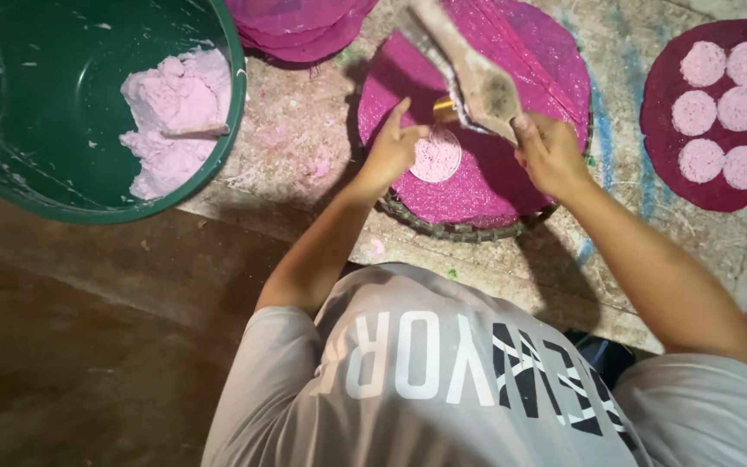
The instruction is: The person scoops pink paste from a green bucket and uses a handheld applicator to press the paste into circular molds on a pink glittery surface. The person repeatedly fills the molds and moves between multiple trays.
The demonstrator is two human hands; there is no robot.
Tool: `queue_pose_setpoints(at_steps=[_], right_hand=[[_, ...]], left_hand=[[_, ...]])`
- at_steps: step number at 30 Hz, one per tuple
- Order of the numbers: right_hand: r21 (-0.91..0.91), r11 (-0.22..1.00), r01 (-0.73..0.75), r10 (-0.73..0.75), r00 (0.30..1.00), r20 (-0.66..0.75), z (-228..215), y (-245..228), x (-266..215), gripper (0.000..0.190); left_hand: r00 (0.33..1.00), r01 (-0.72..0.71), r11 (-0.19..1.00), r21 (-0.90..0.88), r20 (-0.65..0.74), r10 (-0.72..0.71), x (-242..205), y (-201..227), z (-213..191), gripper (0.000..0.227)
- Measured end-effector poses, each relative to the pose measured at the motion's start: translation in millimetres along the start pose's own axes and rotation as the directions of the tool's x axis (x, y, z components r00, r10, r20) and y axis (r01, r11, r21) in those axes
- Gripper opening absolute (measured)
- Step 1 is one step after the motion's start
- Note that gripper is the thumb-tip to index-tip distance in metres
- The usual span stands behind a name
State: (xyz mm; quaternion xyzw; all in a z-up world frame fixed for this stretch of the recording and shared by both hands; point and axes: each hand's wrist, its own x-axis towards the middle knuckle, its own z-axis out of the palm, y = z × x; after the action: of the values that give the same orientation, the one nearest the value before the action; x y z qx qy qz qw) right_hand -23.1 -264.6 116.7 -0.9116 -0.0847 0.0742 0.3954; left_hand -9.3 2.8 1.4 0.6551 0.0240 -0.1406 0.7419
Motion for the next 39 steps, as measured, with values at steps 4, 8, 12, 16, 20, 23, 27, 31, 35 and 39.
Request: queue_pose_setpoints(at_steps=[4,8,12,16,20,23,27,31,35,39], right_hand=[[0.216,0.976,0.03,-0.007,0.994,-0.105,8.9,16.3,-10.4,0.067],[0.318,0.946,0.065,0.001,0.979,-0.202,16.4,28.6,-34.0,0.073],[0.476,0.876,0.073,0.056,0.966,-0.252,27.8,32.8,-58.1,0.074],[0.538,0.837,0.1,0.068,0.956,-0.284,35.4,34.0,-78.6,0.076],[0.541,0.83,0.132,0.071,0.938,-0.338,36.9,36.7,-90.4,0.08],[0.553,0.824,0.126,0.098,0.929,-0.357,37.0,39.1,-97.2,0.081],[0.588,0.797,0.137,0.119,0.919,-0.375,38.3,39.8,-102.3,0.08],[0.58,0.805,0.127,0.132,0.914,-0.383,39.0,37.5,-108.3,0.08],[0.616,0.775,0.139,0.156,0.903,-0.4,40.8,36.7,-111.0,0.079],[0.666,0.728,0.163,0.182,0.89,-0.417,42.2,46.2,-115.8,0.075]], left_hand=[[0.915,-0.231,0.614,0.755,-0.046,0.402,-41.2,7.9,-6.5,0.066],[0.781,-0.386,0.431,0.816,0.04,0.624,-65.9,17.0,-6.2,0.05],[0.786,-0.411,0.359,0.838,0.126,0.606,-70.1,21.7,2.3,0.047],[0.784,-0.413,0.313,0.855,0.16,0.599,-70.2,25.6,6.6,0.04],[0.777,-0.443,0.355,0.823,0.156,0.61,-74.5,29.6,5.5,0.041],[0.748,-0.513,0.314,0.799,0.236,0.621,-80.2,29.7,5.1,0.046],[0.745,-0.522,0.286,0.804,0.266,0.612,-81.8,25.7,2.9,0.042],[0.842,-0.416,0.411,0.811,0.173,0.51,-71.3,24.1,0.4,0.045],[0.883,-0.427,0.485,0.763,0.236,0.405,-51.9,30.1,-1.1,0.11],[0.91,-0.387,0.456,0.801,0.253,0.328,-46.1,33.5,2.9,0.129]])
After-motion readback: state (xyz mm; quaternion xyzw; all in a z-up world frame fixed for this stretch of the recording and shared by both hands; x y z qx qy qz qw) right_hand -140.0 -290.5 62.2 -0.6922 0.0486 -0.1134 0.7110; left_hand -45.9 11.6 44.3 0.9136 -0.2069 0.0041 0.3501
